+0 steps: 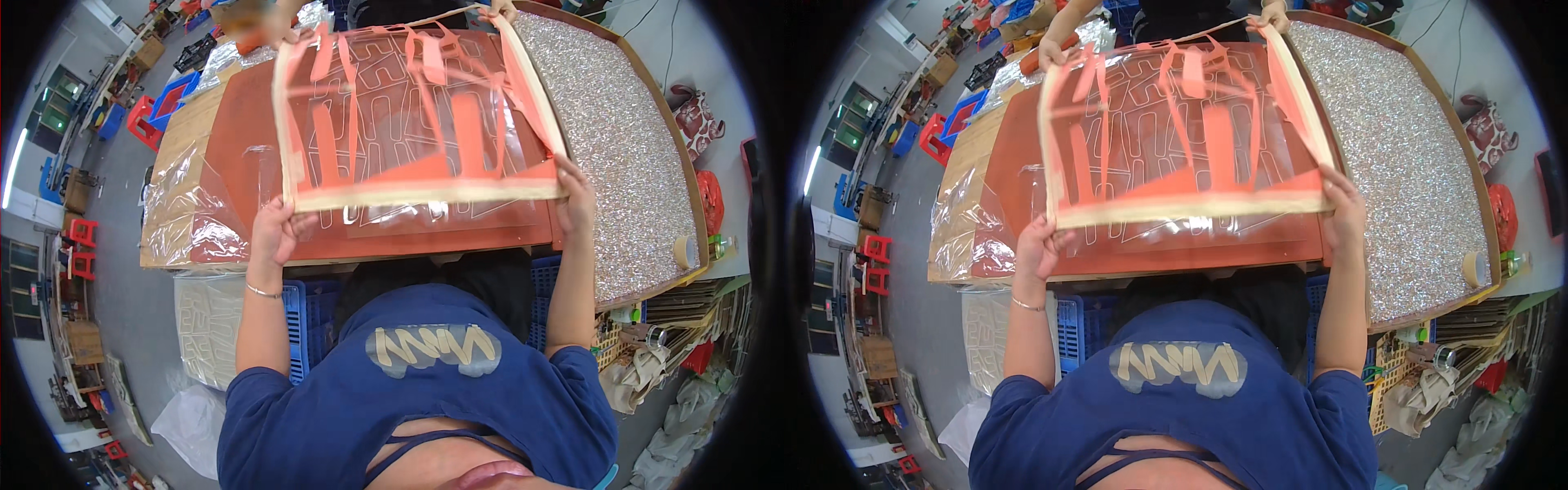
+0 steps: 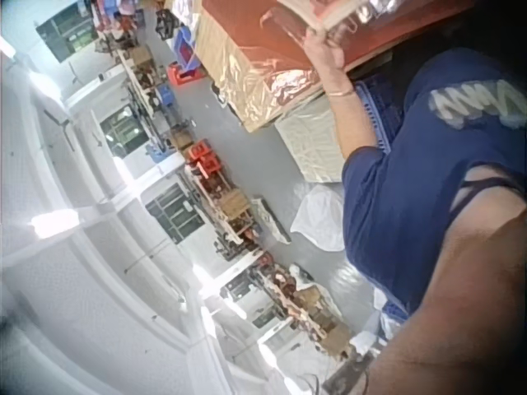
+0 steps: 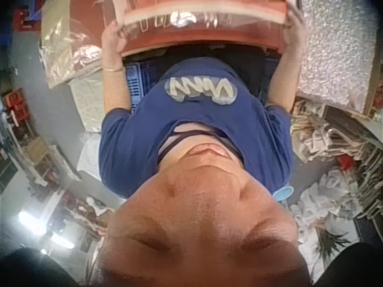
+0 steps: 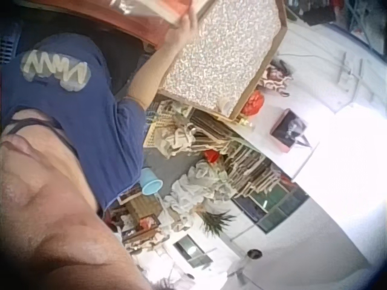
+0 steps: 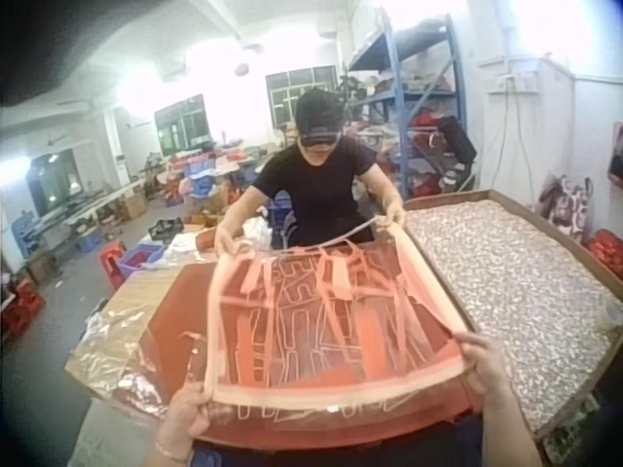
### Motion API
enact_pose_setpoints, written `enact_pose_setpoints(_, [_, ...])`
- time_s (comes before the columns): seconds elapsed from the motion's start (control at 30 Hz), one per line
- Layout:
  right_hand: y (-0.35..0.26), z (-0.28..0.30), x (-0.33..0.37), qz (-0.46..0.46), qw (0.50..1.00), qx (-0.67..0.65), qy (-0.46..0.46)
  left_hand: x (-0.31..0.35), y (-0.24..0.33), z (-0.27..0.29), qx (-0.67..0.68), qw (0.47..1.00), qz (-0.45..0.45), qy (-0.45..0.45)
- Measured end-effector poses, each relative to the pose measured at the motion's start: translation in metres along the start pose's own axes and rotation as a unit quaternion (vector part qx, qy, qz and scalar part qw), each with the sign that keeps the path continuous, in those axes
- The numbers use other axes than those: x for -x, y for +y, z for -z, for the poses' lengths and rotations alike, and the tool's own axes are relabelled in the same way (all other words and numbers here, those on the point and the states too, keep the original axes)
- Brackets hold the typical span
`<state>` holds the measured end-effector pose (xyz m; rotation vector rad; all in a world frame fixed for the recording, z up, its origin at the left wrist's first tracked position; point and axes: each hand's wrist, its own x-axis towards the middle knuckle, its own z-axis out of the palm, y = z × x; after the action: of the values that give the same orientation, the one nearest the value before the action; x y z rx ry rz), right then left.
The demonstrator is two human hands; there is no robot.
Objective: Manually arranging and securing shoe components onto an adhesive template.
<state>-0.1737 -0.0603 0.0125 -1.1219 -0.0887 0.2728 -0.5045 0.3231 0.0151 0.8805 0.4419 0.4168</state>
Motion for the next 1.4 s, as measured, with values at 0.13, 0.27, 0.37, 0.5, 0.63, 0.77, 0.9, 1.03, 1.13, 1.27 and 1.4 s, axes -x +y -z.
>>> enact_pose_setpoints(0.13, [0.033,0.025,0.017,-0.08,0.994,0.045,-0.064,0.021,-0.019,0.018,-0.033,0.998,0.037,0.047])
enact_pose_setpoints(0.27, [0.046,0.028,0.022,-0.047,0.989,0.126,-0.064,0.02,-0.021,0.008,-0.018,0.993,0.07,0.088])
enact_pose_setpoints(0.37, [0.038,0.017,0.027,-0.037,0.987,0.14,-0.062,0.017,-0.023,-0.005,-0.049,0.993,0.065,0.082])
enact_pose_setpoints(0.5, [0.025,0.013,0.032,0.003,0.996,0.052,-0.07,0.015,-0.025,0.002,0.006,0.995,-0.01,0.104])
enact_pose_setpoints(0.63, [0.033,0.018,0.04,-0.042,0.981,0.187,-0.037,0.022,-0.027,-0.006,-0.153,0.975,0.015,0.16])
enact_pose_setpoints(0.77, [0.038,0.03,0.042,-0.047,0.945,0.322,-0.022,0.025,-0.033,-0.006,-0.233,0.95,0.056,0.203])
enact_pose_setpoints(0.9, [0.028,0.032,0.043,0.015,0.974,0.223,-0.039,0.024,-0.024,0.008,-0.182,0.968,0.022,0.172])
enact_pose_setpoints(1.03, [0.03,0.025,0.03,0.018,0.979,0.201,-0.007,0.022,-0.023,-0.002,-0.196,0.963,0.018,0.186])
enact_pose_setpoints(1.13, [0.036,0.033,0.034,-0.064,0.931,0.358,-0.022,0.022,-0.031,-0.001,-0.213,0.953,0.043,0.21])
enact_pose_setpoints(1.27, [0.035,0.026,0.04,-0.002,0.927,0.372,-0.041,0.023,-0.029,0.0,-0.236,0.945,0.067,0.218])
enact_pose_setpoints(1.4, [0.037,0.031,0.038,0.027,0.929,0.367,-0.04,0.026,-0.032,-0.005,-0.258,0.939,0.082,0.214])
